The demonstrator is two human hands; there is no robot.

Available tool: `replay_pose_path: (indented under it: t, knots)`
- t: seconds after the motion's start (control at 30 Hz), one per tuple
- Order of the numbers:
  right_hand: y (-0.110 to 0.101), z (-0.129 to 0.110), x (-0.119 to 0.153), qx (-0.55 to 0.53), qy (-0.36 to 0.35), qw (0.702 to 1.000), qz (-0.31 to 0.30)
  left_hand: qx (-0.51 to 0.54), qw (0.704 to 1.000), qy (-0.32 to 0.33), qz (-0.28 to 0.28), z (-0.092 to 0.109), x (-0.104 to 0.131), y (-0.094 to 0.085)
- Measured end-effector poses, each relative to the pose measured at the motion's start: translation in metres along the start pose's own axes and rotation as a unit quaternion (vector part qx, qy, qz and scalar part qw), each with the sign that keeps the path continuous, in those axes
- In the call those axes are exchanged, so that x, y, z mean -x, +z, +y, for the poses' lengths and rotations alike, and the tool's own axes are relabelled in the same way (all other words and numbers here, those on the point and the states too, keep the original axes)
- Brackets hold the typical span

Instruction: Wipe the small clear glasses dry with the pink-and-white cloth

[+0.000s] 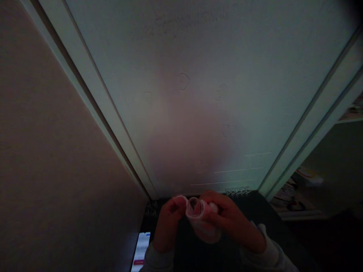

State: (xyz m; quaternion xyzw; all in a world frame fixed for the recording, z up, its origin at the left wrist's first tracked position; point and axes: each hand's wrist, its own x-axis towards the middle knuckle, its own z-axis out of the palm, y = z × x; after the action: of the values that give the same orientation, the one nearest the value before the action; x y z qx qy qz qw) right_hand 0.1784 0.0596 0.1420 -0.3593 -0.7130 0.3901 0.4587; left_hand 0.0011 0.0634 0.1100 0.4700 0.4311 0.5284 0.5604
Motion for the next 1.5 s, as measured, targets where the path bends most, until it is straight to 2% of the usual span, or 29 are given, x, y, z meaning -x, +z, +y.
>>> replay_pose_path:
  t: [0.1, 0.17, 0.3, 0.43, 0.53, 0.63, 0.73, 0.83, 0.93, 1.03, 1.17, 1.3, 1.43, 1.5]
  knots:
    - [-0.001, 0.002, 0.000, 0.038, 0.015, 0.999, 0.019, -0.063, 0.989, 0.064, 0.118, 0.009, 0.003, -0.010]
    - [0.001, 0.002, 0.000, 0.059, 0.025, 0.997, 0.031, -0.111, 0.975, 0.085, 0.174, 0.016, 0.006, -0.014]
    - [0.010, 0.002, -0.001, 0.077, 0.010, 0.997, 0.011, -0.104, 0.965, 0.046, 0.234, 0.020, 0.012, -0.013]
    - [0.018, 0.001, 0.000, 0.060, -0.024, 0.997, -0.034, -0.025, 0.976, 0.040, 0.211, 0.014, 0.015, 0.002]
    - [0.018, 0.001, -0.001, 0.025, -0.022, 0.999, -0.042, 0.022, 0.986, 0.050, 0.157, 0.008, 0.019, 0.014]
    - [0.014, 0.001, -0.002, -0.022, 0.008, 0.998, -0.051, 0.070, 0.993, 0.055, 0.080, 0.004, 0.022, 0.018]
    - [0.011, 0.001, -0.002, -0.103, 0.044, 0.990, -0.086, 0.111, 0.992, 0.051, 0.033, 0.002, 0.025, 0.017]
    - [0.013, 0.003, -0.001, -0.194, 0.096, 0.968, -0.128, 0.106, 0.993, 0.045, -0.016, 0.004, 0.027, 0.014]
    - [0.018, 0.007, 0.001, -0.238, 0.138, 0.950, -0.148, 0.073, 0.995, 0.055, -0.042, 0.010, 0.026, 0.015]
    - [0.022, 0.008, 0.002, -0.236, 0.132, 0.951, -0.151, 0.060, 0.996, 0.063, -0.028, 0.015, 0.024, 0.018]
    - [0.023, 0.008, 0.003, -0.191, 0.081, 0.971, -0.122, 0.099, 0.993, 0.057, 0.013, 0.017, 0.022, 0.021]
    - [0.024, 0.007, 0.003, -0.120, 0.049, 0.986, -0.101, 0.110, 0.990, 0.064, 0.061, 0.012, 0.022, 0.023]
    - [0.025, 0.003, 0.001, -0.028, -0.024, 0.998, -0.052, 0.116, 0.986, 0.063, 0.106, 0.006, 0.023, 0.027]
    - [0.026, 0.001, 0.001, 0.024, -0.054, 0.998, -0.031, 0.123, 0.984, 0.065, 0.110, 0.004, 0.023, 0.030]
